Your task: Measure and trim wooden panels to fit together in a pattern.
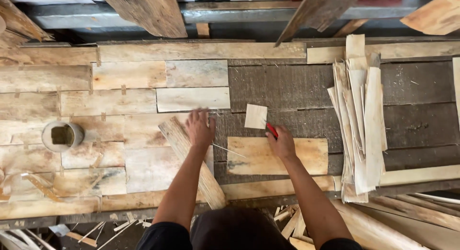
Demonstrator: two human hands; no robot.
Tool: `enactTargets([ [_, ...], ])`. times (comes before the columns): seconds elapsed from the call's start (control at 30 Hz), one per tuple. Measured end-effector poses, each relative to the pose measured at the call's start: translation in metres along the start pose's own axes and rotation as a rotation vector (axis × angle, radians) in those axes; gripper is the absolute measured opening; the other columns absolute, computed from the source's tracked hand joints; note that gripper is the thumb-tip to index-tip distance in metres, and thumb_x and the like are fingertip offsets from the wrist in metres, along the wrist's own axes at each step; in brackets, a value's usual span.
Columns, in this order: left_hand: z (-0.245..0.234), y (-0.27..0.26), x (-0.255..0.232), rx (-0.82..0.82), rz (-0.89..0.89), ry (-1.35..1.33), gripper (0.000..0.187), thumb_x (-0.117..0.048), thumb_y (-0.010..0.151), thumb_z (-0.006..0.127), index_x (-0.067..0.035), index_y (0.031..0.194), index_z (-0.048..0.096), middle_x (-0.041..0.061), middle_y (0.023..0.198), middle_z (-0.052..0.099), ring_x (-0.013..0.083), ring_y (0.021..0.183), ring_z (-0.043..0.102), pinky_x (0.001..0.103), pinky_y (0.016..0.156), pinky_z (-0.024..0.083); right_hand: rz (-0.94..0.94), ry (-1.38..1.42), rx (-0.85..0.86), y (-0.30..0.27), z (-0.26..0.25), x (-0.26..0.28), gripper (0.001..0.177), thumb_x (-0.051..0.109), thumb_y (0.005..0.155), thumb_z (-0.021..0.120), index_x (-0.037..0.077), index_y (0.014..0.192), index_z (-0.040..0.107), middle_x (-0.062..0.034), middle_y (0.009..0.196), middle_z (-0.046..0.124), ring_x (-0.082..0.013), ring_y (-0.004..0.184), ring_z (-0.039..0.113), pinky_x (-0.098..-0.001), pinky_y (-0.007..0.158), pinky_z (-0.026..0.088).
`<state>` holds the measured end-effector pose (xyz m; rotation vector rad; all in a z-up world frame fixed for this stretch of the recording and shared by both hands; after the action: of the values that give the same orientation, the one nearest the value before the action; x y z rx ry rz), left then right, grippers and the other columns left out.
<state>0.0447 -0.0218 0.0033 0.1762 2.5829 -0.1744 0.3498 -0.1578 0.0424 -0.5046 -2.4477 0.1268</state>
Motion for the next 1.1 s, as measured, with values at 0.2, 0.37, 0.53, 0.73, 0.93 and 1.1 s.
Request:
enactTargets([
  [0.2,0.013,-0.108,-0.067,0.151,0.053,-0.008,0.049,-0.039,0.087,0.074,-0.016,0.13,0.063,0.009,0.124,0.061,0.0307,0.12,0.055,0.048,0.101,0.044,-0.177,-0.094,0.14,-0.042,0.009,-0.001,0.069,0.035,0.077,0.085,0.01,0.136,0.059,-0.0128,0.144,0.053,-0.0369,0.118,0.061,-0.0455,0.095,0.053],
  [0.37,0.036,-0.132,-0.066,0.159,0.041,0.049,0.065,-0.042,0.083,0.078,-0.014,0.137,0.056,0.01,0.127,0.06,0.0313,0.123,0.053,0.052,0.101,0.04,-0.088,-0.173,0.252,-0.055,0.012,0.001,0.094,0.037,0.073,0.089,0.014,0.151,0.043,-0.0093,0.151,0.041,-0.0347,0.118,0.062,-0.0458,0.095,0.053],
  [0.53,0.032,-0.127,-0.067,0.223,-0.131,0.042,0.077,-0.036,0.077,0.086,-0.015,0.142,0.051,0.01,0.125,0.061,0.0302,0.124,0.052,0.056,0.104,0.034,-0.024,-0.203,0.297,-0.042,0.012,0.001,0.104,0.035,0.068,0.094,0.014,0.153,0.038,-0.0135,0.145,0.039,-0.0369,0.117,0.061,-0.0467,0.097,0.053],
  [0.73,0.045,-0.122,-0.042,0.247,-0.24,-0.114,0.064,-0.03,0.076,0.086,-0.018,0.132,0.057,0.004,0.114,0.068,0.0269,0.119,0.057,0.054,0.104,0.035,0.0,-0.257,0.329,-0.04,-0.004,0.013,0.067,0.035,0.075,0.091,0.012,0.123,0.052,-0.0146,0.131,0.051,-0.0364,0.112,0.063,-0.0496,0.091,0.054],
  [0.93,0.036,-0.122,-0.027,0.39,-0.092,-0.566,0.044,-0.026,0.081,0.085,-0.004,0.113,0.062,0.012,0.098,0.073,0.0277,0.088,0.07,0.047,0.084,0.058,-0.152,-0.278,0.242,-0.062,-0.041,0.052,0.035,0.021,0.084,0.08,0.008,0.104,0.056,-0.0134,0.107,0.066,-0.0369,0.098,0.067,-0.0492,0.081,0.054],
  [1.1,0.035,-0.124,-0.026,0.635,-0.119,-0.611,0.048,-0.029,0.08,0.082,-0.008,0.12,0.066,0.011,0.103,0.078,0.0226,0.092,0.075,0.036,0.087,0.059,-0.186,-0.264,0.166,-0.069,-0.049,0.069,0.024,0.011,0.086,0.071,0.008,0.105,0.056,-0.0146,0.106,0.067,-0.0385,0.095,0.067,-0.0508,0.078,0.054],
])
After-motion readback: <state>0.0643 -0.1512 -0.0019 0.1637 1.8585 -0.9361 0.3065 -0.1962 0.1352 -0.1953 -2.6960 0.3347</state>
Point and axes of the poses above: each hand's wrist, its own y-axis towards the middle knuckle, its own z-axis out of the palm, x = y × z, the point moved 6 cm from there along y, towards the middle knuckle
